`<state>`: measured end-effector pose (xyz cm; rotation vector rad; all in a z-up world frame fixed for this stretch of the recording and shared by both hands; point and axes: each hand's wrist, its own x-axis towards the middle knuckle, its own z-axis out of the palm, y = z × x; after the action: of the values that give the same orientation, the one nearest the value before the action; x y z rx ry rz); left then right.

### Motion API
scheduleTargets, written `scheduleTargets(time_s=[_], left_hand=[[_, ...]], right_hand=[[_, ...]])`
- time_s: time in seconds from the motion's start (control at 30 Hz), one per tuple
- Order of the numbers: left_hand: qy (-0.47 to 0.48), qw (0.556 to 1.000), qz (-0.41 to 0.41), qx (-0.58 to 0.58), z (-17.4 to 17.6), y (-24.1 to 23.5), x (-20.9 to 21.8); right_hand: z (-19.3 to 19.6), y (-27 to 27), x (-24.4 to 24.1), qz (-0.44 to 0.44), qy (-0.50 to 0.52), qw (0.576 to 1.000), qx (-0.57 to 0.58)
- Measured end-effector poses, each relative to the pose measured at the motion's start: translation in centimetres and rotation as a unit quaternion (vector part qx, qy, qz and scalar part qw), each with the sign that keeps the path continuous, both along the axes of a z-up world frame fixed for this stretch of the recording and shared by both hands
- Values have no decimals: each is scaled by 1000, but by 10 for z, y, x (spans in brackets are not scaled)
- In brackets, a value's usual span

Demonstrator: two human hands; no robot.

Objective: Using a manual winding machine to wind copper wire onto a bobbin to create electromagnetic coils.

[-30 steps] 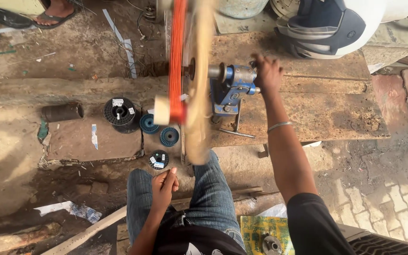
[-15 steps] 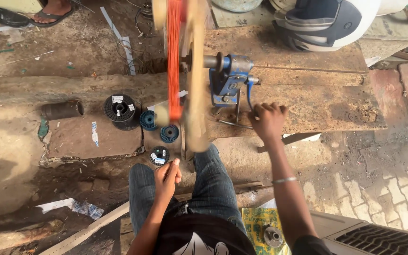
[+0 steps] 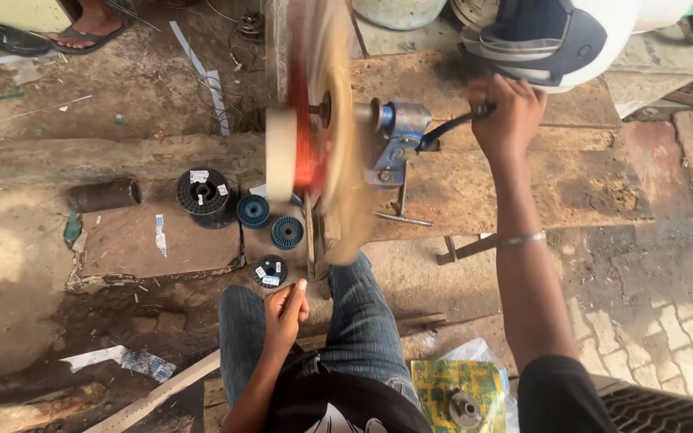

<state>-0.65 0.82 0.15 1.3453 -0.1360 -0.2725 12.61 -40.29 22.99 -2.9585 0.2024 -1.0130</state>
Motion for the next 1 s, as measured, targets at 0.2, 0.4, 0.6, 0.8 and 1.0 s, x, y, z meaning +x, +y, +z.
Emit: scheduleTargets(time_s=[0.2,0.4,0.6,0.8,1.0], left_hand=[[-6,1000,5,-2,-10,0,5],[14,999,-16,38,-6,-2,4],[19,1000,20,-11,-6,-1,1],[4,1000,13,17,2,-3,2],[12,1000,-5,-7,7,3,3]], right_hand=[[-25,2,61,-40,-17,999,-10],[-140,-33,83,-139,169,975,-36],[-152,13,19,-111,308,944,37],[-150,38,-63,-62,249,965,52],[-69,61,-113,-49,186,981,24]])
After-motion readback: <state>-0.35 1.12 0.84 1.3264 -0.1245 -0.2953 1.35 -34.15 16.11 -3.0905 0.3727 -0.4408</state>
